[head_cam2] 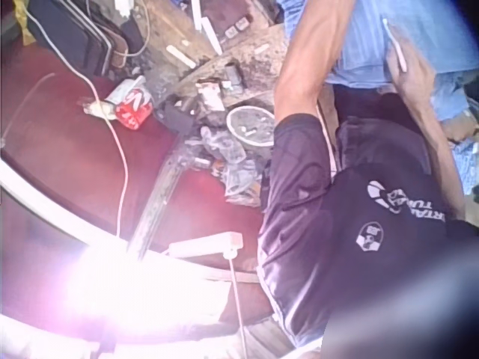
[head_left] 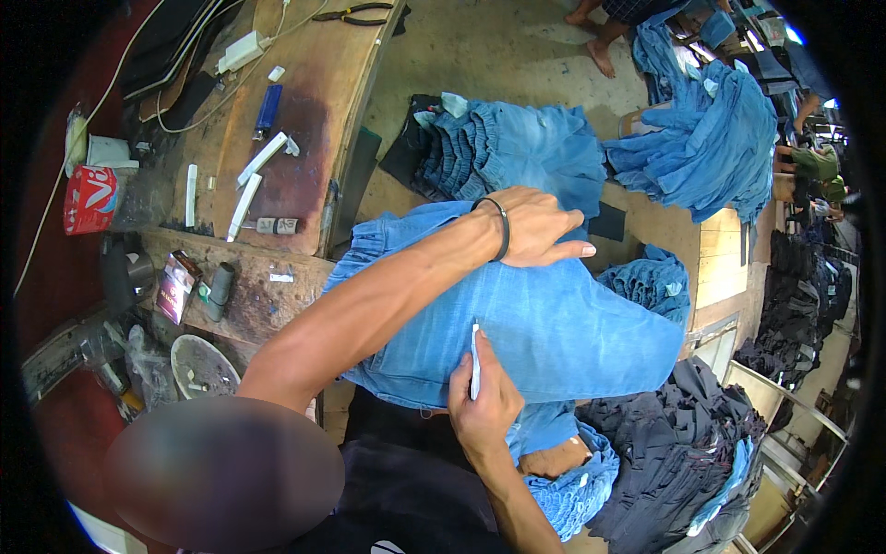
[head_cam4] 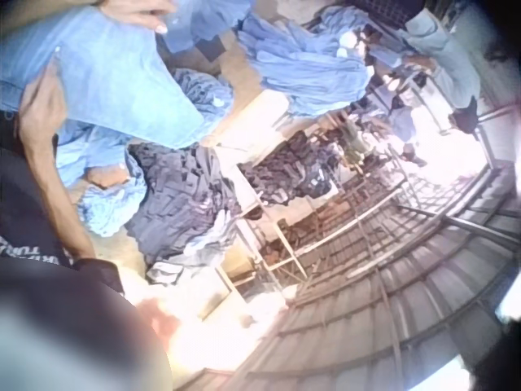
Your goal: The person uses a small metal tool to scrape and abrade the surface of a light blue denim pant leg, creating a worn, distressed look. They repeatedly scrape specific areas, then use a white marker to draw lines on the fabric, and continue scraping along those lines.
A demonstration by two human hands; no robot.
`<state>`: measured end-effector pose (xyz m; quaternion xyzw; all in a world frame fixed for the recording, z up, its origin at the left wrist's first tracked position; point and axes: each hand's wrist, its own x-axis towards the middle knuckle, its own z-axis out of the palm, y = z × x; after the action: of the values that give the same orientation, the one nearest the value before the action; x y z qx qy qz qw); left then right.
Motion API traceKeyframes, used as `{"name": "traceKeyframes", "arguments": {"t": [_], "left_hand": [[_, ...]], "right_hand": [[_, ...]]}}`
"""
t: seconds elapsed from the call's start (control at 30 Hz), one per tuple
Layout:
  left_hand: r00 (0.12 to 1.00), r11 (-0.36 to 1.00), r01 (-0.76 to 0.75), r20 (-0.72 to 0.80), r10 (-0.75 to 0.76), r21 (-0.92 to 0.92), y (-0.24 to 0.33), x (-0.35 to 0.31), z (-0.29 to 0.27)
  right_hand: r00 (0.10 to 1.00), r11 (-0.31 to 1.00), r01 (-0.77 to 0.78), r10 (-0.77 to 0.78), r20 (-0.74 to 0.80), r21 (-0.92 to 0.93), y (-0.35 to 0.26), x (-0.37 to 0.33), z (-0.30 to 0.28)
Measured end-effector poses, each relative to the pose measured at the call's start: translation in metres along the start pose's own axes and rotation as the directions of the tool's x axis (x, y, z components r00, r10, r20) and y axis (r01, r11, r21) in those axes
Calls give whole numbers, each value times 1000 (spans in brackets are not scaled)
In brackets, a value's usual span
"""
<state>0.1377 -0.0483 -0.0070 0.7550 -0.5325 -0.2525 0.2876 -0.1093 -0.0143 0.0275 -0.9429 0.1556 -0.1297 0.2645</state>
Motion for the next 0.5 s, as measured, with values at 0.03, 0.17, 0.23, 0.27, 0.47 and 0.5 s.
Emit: {"name": "traceKeyframes", "arguments": {"t": [0.03, 0.17, 0.23, 0.27, 0.47, 0.5], "left_hand": [[1000, 1000, -3, 4, 3, 15, 0, 0, -2], [1000, 999, -14, 24, 13, 33, 0, 0, -4], [1000, 1000, -18, 20, 18, 25, -2, 1, -2], [1000, 999, -25, -2, 25, 25, -3, 1, -1], [999, 999, -34, -22, 34, 22, -8, 3, 5], [997, 998, -51, -50, 52, 21, -9, 3, 7]], "right_hand": [[999, 999, -32, 32, 22, 6, -1, 1, -1], [992, 999, 31, -25, -121, 44, 0, 12, 4], [993, 998, 59, -58, -108, 8, 1, 14, 5], [995, 998, 56, -56, -88, -2, 3, 15, 7], [992, 997, 76, -76, -104, 0, 5, 16, 7], [994, 998, 60, -60, -86, -3, 4, 17, 6]]}}
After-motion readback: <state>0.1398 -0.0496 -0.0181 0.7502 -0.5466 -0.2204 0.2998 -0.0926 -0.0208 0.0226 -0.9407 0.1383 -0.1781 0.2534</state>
